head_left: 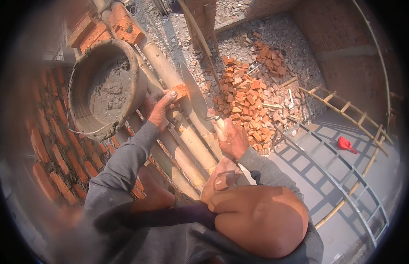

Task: The person scoops mortar from a bucket with a trowel, applies it to a brick, and places the brick onto a wall under construction. The person repeats this process, adding bricks to the wall and tapping them into place.

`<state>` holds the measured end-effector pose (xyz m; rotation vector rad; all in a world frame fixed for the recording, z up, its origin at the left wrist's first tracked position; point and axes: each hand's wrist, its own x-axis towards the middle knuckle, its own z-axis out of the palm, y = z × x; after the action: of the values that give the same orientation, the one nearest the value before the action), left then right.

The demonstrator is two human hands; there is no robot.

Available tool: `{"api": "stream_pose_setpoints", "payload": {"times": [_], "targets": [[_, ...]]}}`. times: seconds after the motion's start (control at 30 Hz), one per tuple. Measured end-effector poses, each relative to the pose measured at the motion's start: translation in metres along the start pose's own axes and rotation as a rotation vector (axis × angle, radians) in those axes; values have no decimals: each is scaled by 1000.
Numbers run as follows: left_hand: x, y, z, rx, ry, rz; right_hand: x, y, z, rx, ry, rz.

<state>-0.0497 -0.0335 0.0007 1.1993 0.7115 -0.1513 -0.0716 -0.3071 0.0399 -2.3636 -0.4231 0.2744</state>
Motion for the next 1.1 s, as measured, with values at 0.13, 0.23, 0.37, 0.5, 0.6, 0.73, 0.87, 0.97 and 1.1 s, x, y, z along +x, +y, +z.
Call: {"api": "stream_pose_setpoints", "payload": {"times": [0.13,0.23,0.37,0.5,0.6,0.73,0.87,0.97,1.1], "targets": [[-1,2,0,-57,-69,60,-2,14,3,263,252,-24],[0,3,-3,-21,-40,-31,-4,27,6,156,348,-201],[12,2,-4,-37,-46,31,-10,38,13,-74,96,-77],[7,-7,-9,-73,-68,-4,-14,37,11,159,177,118],[7,-10,-13,-54,-73,26,1,30,0,-73,-196,-72],[7,-11,-18,-29,-67,18,15,16,-17,216,242,-71],[8,-9,-18,-63,-105,29,17,8,-18,224,368,-305],[10,-6,-14,-68,-119,69,14,10,-19,-66,-102,-28],[8,-5,-11,-76,-75,56,10,7,-20,266,121,39]]}}
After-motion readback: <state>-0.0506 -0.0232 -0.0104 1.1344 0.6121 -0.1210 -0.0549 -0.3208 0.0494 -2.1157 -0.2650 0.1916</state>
